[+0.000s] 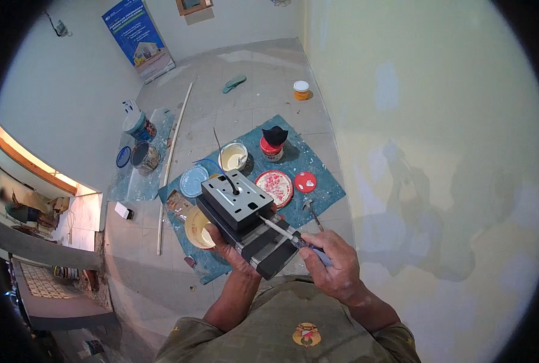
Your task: Inspecting and manipulating an electrical light fixture using a screwdriver.
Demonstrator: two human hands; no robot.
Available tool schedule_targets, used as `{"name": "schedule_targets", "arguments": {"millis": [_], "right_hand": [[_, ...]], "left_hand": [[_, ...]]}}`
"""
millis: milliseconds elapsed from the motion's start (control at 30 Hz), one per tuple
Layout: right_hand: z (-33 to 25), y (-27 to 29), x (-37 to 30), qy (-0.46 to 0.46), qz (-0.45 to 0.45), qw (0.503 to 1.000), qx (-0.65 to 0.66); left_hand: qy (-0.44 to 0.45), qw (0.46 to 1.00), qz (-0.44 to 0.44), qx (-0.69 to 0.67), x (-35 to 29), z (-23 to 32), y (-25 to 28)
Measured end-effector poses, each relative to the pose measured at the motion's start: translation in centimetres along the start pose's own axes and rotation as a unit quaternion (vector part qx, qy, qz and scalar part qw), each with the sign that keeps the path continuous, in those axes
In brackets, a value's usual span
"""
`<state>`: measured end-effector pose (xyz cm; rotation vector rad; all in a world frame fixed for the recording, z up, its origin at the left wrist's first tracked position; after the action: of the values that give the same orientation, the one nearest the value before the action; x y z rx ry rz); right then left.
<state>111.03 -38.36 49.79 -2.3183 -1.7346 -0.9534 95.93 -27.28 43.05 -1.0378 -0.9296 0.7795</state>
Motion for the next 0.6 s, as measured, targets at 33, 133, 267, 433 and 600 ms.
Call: {"name": "schedule_targets", "arguments": {"millis": [33, 133, 267, 433, 600], "right_hand": [[0.1, -0.1, 0.0, -0.001, -0.001, 1.0, -0.001], [0.4, -0.5, 0.2, -0.018, -0.003, 0.999, 0.027], [-0.1, -1.0, 0.6, -0.013, -0.001, 0.999, 0.036], [-0.1, -1.8, 1.0, -0.006, -0.007, 0.999, 0.031], [0.1, -2.7, 2.0, -0.146, -0.041, 0.985, 0.087]], "left_hand": [[-0.001, 1.0, 0.009, 0.003, 0.0, 0.1, 0.3], [-0.01, 0.999, 0.033, 0.014, 0.0, 0.7, 0.5], [-0.001, 0.999, 0.033, 0.019, -0.2, 1.5, 0.7], [-0.015, 0.999, 0.029, 0.018, -0.1, 2.4, 0.2], [-0.042, 0.998, -0.002, 0.038, -0.3, 3.8, 0.9]]}}
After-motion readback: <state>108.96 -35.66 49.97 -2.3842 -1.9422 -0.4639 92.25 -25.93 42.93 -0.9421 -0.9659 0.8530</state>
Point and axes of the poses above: each hand's wrist, its own x-axis towards the middle knuckle, its own y-axis out of the back of the hand, z = x × y, the point moved 7 cm from there along x, towards the middle knuckle, and after that the axes turned 2 degrees about -x, right-handed, at the moved point
